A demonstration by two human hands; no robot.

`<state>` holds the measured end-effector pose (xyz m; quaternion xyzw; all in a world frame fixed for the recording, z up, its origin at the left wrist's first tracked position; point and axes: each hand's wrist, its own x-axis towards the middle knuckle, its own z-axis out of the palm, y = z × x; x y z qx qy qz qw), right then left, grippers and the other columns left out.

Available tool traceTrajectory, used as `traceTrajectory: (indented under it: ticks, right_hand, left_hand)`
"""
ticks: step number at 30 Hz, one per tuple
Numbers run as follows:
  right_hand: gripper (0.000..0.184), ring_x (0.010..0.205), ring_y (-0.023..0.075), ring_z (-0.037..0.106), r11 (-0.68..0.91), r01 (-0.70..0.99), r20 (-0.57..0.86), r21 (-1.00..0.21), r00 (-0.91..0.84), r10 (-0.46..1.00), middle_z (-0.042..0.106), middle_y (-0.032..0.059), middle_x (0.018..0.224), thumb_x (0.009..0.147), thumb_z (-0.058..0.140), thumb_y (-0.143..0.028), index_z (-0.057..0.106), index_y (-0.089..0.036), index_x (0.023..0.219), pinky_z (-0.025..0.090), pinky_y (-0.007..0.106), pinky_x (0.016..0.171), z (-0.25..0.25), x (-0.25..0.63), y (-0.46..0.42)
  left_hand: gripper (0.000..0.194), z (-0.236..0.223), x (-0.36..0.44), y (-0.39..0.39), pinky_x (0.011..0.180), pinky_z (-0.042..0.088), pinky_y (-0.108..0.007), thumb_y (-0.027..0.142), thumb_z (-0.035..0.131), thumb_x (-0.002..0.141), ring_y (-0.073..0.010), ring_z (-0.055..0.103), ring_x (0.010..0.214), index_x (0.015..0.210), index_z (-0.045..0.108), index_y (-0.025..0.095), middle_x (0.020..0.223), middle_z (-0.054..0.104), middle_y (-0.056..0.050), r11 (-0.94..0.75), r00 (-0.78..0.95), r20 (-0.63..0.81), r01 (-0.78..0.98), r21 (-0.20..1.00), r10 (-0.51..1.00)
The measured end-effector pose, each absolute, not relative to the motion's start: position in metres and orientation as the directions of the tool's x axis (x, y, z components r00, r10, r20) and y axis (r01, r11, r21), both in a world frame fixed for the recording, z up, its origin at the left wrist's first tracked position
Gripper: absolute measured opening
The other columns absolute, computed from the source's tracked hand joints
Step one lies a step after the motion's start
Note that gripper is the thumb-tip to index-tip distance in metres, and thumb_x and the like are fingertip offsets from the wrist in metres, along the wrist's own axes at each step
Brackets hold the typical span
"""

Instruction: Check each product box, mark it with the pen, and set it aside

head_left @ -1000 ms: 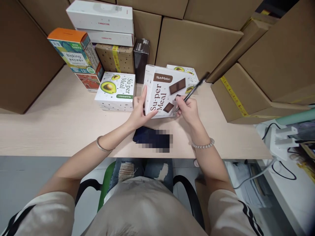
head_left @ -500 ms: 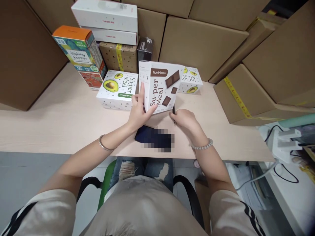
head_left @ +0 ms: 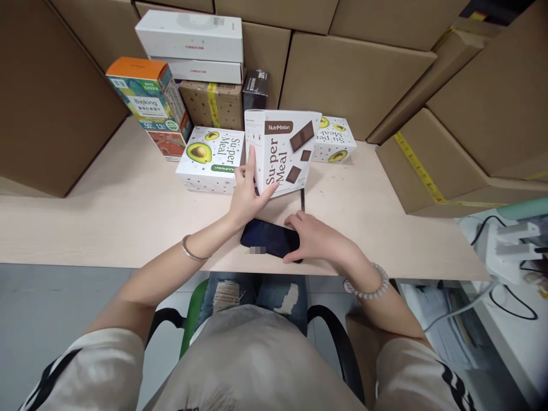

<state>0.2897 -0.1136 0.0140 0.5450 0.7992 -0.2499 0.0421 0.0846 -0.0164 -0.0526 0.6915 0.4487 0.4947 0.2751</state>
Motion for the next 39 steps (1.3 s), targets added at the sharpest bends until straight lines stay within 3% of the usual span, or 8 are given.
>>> traceTrajectory:
  ticks: [3,7,11,15,21,27,32,39]
  right_hand:
    - [0.061,0.115,0.0373,0.070,0.299,0.850,-0.325,-0.433,-0.457,0.828,0.071,0.0154,0.123,0.069,0.097,-0.035,0.064,-0.021,0.118,0.059,0.047,0.097,0.011,0.290,-0.111]
    - [0.058,0.104,0.0356,0.071,0.357,0.825,-0.295,-0.438,-0.507,0.810,0.074,0.0136,0.115,0.069,0.086,-0.030,0.061,-0.020,0.121,0.058,0.044,0.087,0.007,0.289,-0.107]
    - [0.078,0.117,0.0397,0.072,0.438,0.785,-0.162,-0.437,-0.548,0.821,0.073,0.0180,0.132,0.071,0.078,-0.029,0.055,-0.017,0.145,0.057,0.050,0.096,-0.005,0.289,-0.108]
    - [0.088,0.127,0.0437,0.072,0.378,0.834,-0.018,-0.401,-0.419,0.908,0.070,0.0226,0.145,0.074,0.078,-0.034,0.049,-0.015,0.155,0.055,0.058,0.109,-0.019,0.297,-0.115]
    - [0.089,0.128,0.0421,0.074,0.329,0.782,0.212,-0.529,-0.253,0.944,0.074,0.0173,0.142,0.069,0.086,-0.038,0.051,-0.027,0.149,0.059,0.060,0.109,-0.022,0.319,-0.125]
    - [0.094,0.145,0.0369,0.062,0.341,0.674,0.557,-0.655,0.127,0.821,0.058,0.0169,0.156,0.076,0.087,-0.055,0.039,-0.030,0.154,0.058,0.055,0.114,-0.004,0.321,-0.102]
    - [0.096,0.150,0.0383,0.056,0.453,0.678,0.690,-0.579,0.111,0.715,0.052,0.0165,0.158,0.076,0.085,-0.063,0.038,-0.029,0.153,0.052,0.060,0.122,0.006,0.320,-0.062]
    - [0.100,0.149,0.0395,0.057,0.526,0.621,0.733,-0.581,0.117,0.670,0.054,0.0154,0.154,0.072,0.087,-0.066,0.039,-0.029,0.152,0.049,0.063,0.126,-0.011,0.331,-0.059]
  left_hand:
    - [0.121,-0.054,0.085,-0.016,0.132,0.035,-0.061,0.088,0.068,0.087,-0.0420,0.043,0.140,0.179,0.022,0.025,0.155,0.044,-0.022,-0.450,0.093,0.448,0.347,0.823,0.889]
    - [0.120,-0.055,0.084,-0.015,0.130,0.038,-0.061,0.088,0.071,0.085,-0.0421,0.044,0.140,0.178,0.024,0.030,0.151,0.046,-0.020,-0.452,0.082,0.453,0.333,0.827,0.888]
    - [0.120,-0.056,0.084,-0.014,0.131,0.036,-0.063,0.087,0.071,0.085,-0.0424,0.044,0.143,0.179,0.022,0.031,0.152,0.045,-0.019,-0.457,0.087,0.455,0.326,0.828,0.886]
    - [0.121,-0.054,0.083,-0.015,0.132,0.036,-0.062,0.086,0.074,0.084,-0.0424,0.044,0.144,0.179,0.022,0.032,0.151,0.046,-0.019,-0.441,0.087,0.437,0.310,0.842,0.895]
    - [0.122,-0.054,0.082,-0.014,0.133,0.033,-0.065,0.087,0.073,0.084,-0.0429,0.043,0.144,0.179,0.021,0.032,0.150,0.047,-0.019,-0.425,0.087,0.421,0.326,0.844,0.903]
    - [0.124,-0.057,0.080,-0.012,0.131,0.036,-0.062,0.089,0.072,0.084,-0.0411,0.045,0.141,0.179,0.019,0.032,0.153,0.045,-0.020,-0.433,0.099,0.425,0.324,0.841,0.900]
    - [0.130,-0.060,0.078,-0.011,0.124,0.043,-0.061,0.095,0.071,0.079,-0.0387,0.054,0.133,0.179,0.017,0.033,0.135,0.048,-0.015,-0.405,0.080,0.404,0.359,0.841,0.911]
    - [0.125,-0.061,0.077,-0.011,0.122,0.046,-0.059,0.089,0.075,0.081,-0.0378,0.055,0.133,0.179,0.020,0.034,0.137,0.052,-0.015,-0.418,0.062,0.429,0.383,0.824,0.901]
